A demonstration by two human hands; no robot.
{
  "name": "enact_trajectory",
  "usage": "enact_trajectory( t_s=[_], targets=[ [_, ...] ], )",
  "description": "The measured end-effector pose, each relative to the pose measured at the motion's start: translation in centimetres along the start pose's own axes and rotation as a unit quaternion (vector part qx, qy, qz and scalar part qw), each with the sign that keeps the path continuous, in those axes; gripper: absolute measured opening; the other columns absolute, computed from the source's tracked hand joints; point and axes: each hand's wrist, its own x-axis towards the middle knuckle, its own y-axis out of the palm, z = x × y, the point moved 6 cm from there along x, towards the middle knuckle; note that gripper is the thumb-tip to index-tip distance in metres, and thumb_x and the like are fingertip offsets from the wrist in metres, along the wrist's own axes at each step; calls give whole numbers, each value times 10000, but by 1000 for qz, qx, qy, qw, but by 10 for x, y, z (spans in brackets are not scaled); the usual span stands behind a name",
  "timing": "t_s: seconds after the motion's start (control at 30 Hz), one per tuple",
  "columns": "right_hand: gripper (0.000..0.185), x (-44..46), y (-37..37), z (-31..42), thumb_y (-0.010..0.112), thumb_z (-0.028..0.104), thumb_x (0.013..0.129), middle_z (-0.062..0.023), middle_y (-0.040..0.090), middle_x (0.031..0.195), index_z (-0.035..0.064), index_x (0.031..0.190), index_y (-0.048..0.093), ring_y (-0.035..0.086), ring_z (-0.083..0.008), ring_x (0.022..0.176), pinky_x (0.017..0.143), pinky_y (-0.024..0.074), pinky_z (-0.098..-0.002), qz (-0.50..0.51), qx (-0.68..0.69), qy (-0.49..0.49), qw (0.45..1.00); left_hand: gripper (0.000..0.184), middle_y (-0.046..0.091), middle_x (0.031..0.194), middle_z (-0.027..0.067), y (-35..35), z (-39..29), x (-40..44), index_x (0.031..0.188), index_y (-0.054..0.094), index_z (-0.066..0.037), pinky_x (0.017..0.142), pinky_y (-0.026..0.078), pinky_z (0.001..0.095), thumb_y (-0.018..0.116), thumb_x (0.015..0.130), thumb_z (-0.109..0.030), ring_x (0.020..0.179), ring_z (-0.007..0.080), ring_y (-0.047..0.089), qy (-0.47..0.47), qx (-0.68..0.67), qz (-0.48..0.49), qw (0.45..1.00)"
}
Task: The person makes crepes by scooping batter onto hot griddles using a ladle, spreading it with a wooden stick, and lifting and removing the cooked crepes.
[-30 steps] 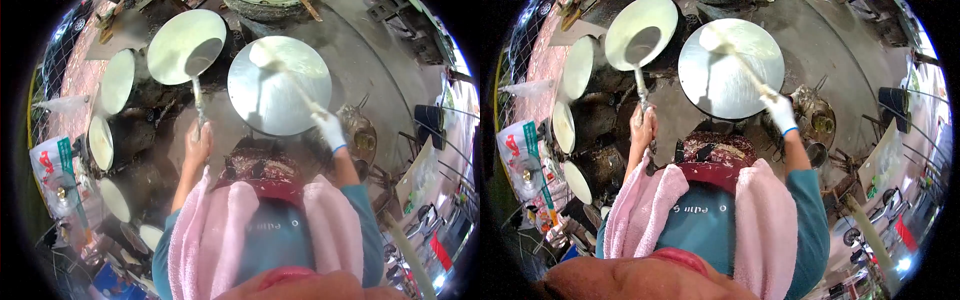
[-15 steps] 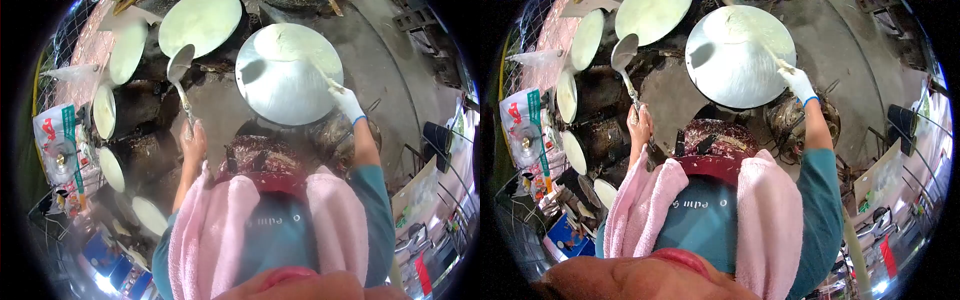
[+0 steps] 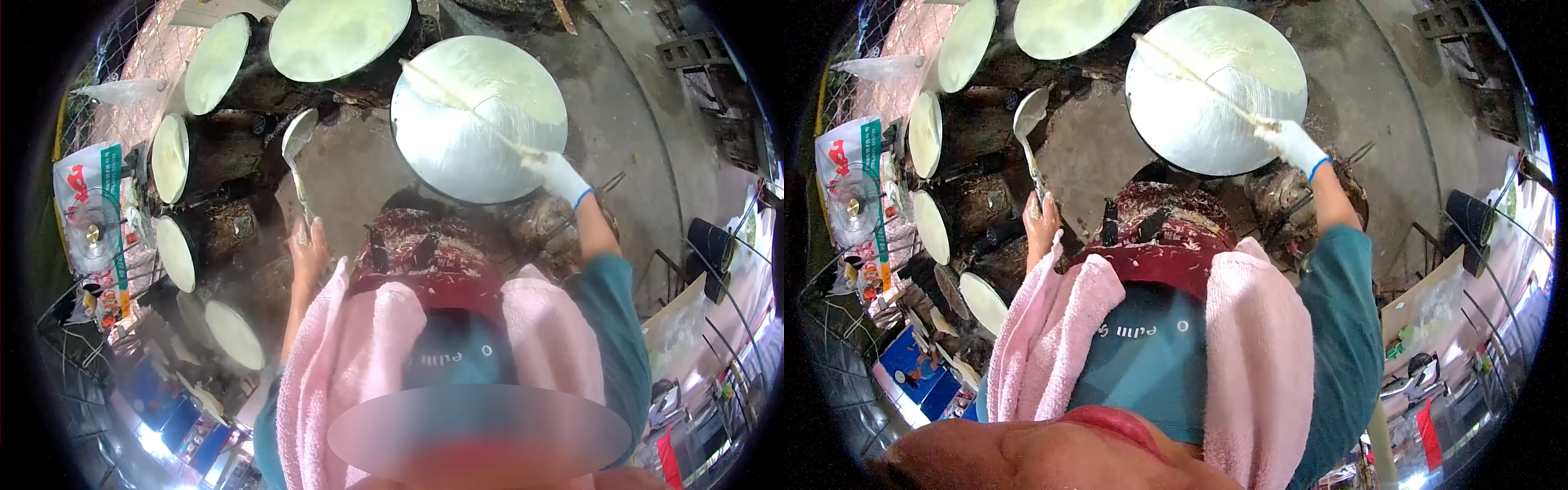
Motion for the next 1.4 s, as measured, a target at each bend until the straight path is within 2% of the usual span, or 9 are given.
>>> enact_trajectory(
  t_s=[0.27,0.4,0.47,0.53,0.63,0.73,0.87,1.13,1.4],
  targets=[
    [452,14,-44,24,641,227,886,-10,632,1143,35,1290,575,540,-110,1002,918,425,-262,-87,-79,-138,983,204,512,620,91,26,-46,0,882,541,9,520,401,337,570,936,-185,565,157,467,31,93,12,995],
    [472,-9,-10,4,655,257,864,7,652,953,107,1305,577,500,-89,688,586,450,-256,35,-116,-57,991,210,496,624,143,62,-71,37,870,520,15,523,406,355,582,933,-175,545,220,397,167,199,0,966],
    [434,-41,-18,2,662,211,864,-5,643,858,76,1273,604,536,-113,728,682,464,-274,3,-84,-71,994,210,513,663,209,81,-70,57,892,519,19,562,423,404,595,914,-175,572,305,417,165,222,18,961],
    [442,-45,-36,-11,651,129,863,-46,636,1217,71,1295,581,575,-120,1049,967,420,-268,-20,38,-134,990,220,551,687,225,100,-69,70,915,513,7,582,437,427,587,917,-200,581,346,482,157,231,31,960],
    [445,-1,-60,-38,636,266,891,-90,642,1210,107,1303,580,572,-135,1057,949,420,-278,-188,-4,-178,966,257,594,719,250,127,-72,88,935,502,-5,589,459,487,555,926,-257,658,432,582,231,322,47,917],
    [466,19,-26,-11,632,329,890,-78,685,991,116,1301,582,587,-131,876,793,461,-276,-104,-95,-242,960,285,616,731,261,144,-62,90,972,482,-19,591,466,545,518,932,-299,724,461,611,217,425,90,874],
    [458,-39,9,5,663,314,874,41,415,632,119,1284,601,348,-80,555,495,311,-274,25,-72,-35,996,294,619,716,260,121,-30,54,1016,468,-19,588,486,544,512,932,-297,676,460,610,188,463,149,853],
    [532,-117,97,-79,666,184,865,25,557,738,69,1357,499,438,-57,503,437,359,-211,-34,321,-97,941,232,618,793,289,87,10,-11,1057,481,-45,667,480,549,532,907,-214,736,483,604,168,386,319,849],
    [203,-4,275,94,581,281,950,7,550,631,82,987,594,472,-104,445,401,392,-264,-105,561,-121,812,172,504,625,-33,-17,-65,28,1050,557,-28,461,343,203,520,981,-181,505,25,437,277,22,201,939]
  ],
)
